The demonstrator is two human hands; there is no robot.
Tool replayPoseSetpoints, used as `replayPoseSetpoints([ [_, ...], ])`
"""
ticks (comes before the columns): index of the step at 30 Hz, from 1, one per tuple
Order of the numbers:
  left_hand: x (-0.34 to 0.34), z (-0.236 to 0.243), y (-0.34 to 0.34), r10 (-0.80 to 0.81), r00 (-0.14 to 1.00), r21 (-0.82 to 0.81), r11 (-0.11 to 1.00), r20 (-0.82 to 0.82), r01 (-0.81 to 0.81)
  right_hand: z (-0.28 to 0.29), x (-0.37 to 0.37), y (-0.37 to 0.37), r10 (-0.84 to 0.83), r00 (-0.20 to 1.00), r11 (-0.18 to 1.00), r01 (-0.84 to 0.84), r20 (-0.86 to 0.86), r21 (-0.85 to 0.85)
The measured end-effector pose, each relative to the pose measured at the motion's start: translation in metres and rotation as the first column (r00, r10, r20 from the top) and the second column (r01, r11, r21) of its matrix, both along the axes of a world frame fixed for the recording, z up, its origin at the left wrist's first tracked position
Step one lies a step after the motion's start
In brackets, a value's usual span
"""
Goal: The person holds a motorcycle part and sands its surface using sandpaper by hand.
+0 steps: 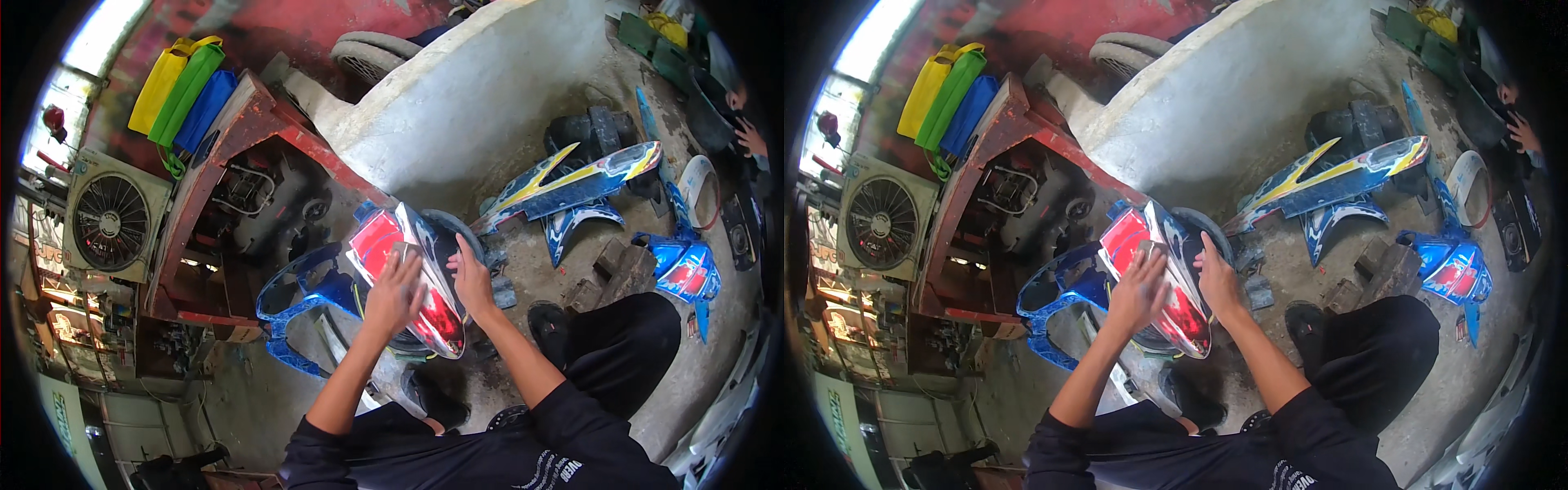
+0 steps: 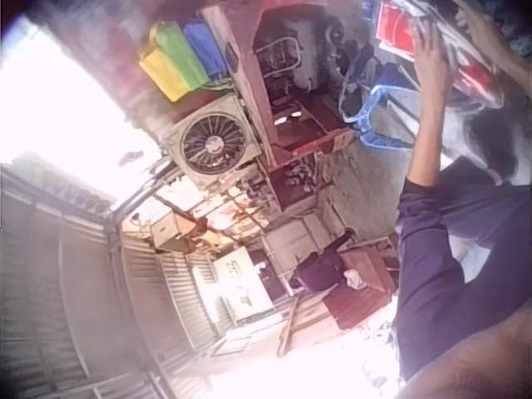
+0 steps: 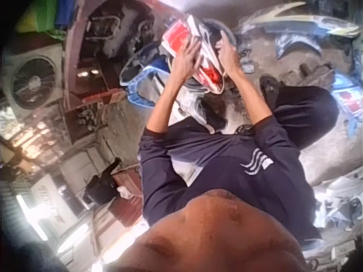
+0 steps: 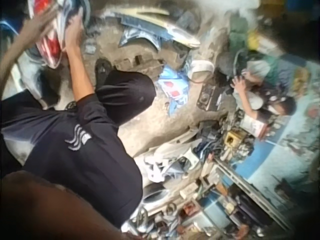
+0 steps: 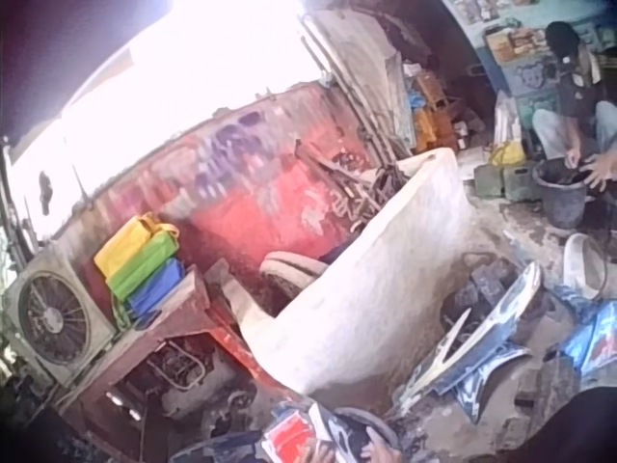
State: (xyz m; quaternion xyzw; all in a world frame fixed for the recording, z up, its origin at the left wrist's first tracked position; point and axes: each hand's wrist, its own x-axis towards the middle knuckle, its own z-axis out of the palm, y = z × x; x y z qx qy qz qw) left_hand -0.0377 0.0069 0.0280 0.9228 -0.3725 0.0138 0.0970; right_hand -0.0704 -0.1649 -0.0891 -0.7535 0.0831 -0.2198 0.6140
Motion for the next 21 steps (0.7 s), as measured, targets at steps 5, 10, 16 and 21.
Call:
replayPoseSetpoints([
  [5,-0.043,-0.001,0.002,-0.308,0.951,0.151,0.940,-0.007,0.305,0.006,-0.002,-0.003,-0.030,0.999,0.983,0.023,0.040,0.184],
  [10,-0.014,0.004,0.002,-0.210,0.976,0.166,0.966,0.066,0.197,0.001,-0.004,-0.003,-0.035,0.996,0.992,0.024,0.087,0.122],
  [16,0.016,0.010,-0.011,-0.022,0.991,0.085,0.996,0.132,0.011,0.001,-0.006,-0.002,-0.018,0.999,0.986,0.011,0.043,0.167],
  [21,-0.046,0.005,0.000,-0.439,0.894,0.132,0.884,-0.096,0.448,-0.005,-0.006,-0.002,-0.050,0.996,0.989,0.040,0.069,0.141],
])
